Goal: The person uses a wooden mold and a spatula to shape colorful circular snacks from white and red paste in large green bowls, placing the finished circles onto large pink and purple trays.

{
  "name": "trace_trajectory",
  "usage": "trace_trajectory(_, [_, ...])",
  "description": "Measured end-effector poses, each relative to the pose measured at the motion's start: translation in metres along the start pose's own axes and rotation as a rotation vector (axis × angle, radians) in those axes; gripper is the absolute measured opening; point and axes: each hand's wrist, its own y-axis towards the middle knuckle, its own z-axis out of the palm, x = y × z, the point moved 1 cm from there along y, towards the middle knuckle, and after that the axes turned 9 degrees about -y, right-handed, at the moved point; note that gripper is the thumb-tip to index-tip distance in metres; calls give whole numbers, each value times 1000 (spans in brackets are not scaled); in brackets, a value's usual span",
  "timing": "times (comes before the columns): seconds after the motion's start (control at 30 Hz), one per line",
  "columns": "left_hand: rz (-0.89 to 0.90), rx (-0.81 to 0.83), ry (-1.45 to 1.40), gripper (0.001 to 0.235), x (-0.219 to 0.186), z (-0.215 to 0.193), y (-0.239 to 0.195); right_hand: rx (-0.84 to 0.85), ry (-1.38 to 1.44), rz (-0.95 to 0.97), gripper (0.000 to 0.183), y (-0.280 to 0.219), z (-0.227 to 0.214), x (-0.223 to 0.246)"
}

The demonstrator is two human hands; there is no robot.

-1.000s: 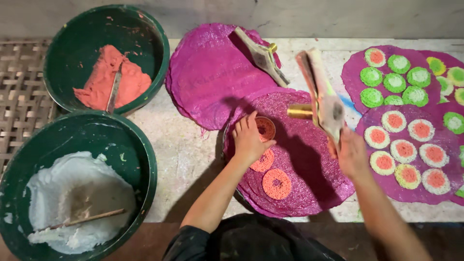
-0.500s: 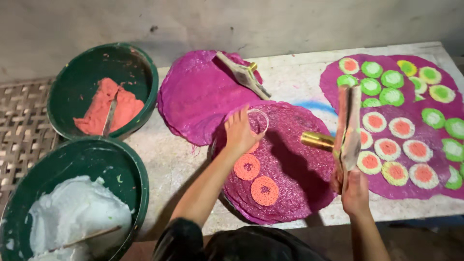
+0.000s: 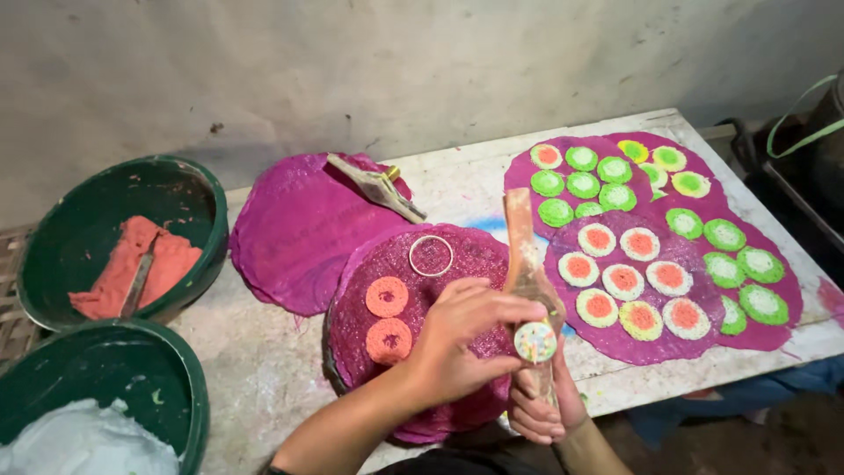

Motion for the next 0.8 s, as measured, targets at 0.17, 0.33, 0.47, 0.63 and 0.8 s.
trace_trajectory(0.17, [-8,-46,66,63,-18,9,-10,50,45,110,88,-9,-4,10])
trace_trajectory(0.33, [-73,-106,182,62,-31,4,-27,-39,-84,198,91,-2,-8,20])
trace_trajectory(0.47, [-10,-222,236,54,-45,-17,-52,-4,-87,222,90,17,-6,13])
trace_trajectory(0.63, [181,-222,281,37,-59,-57,-94,23,-123,223,88,61,13,-34])
trace_trajectory(0.8, [196,-198,242,35,-69,-117,-145,-20,-93,326,90,112,46,-98])
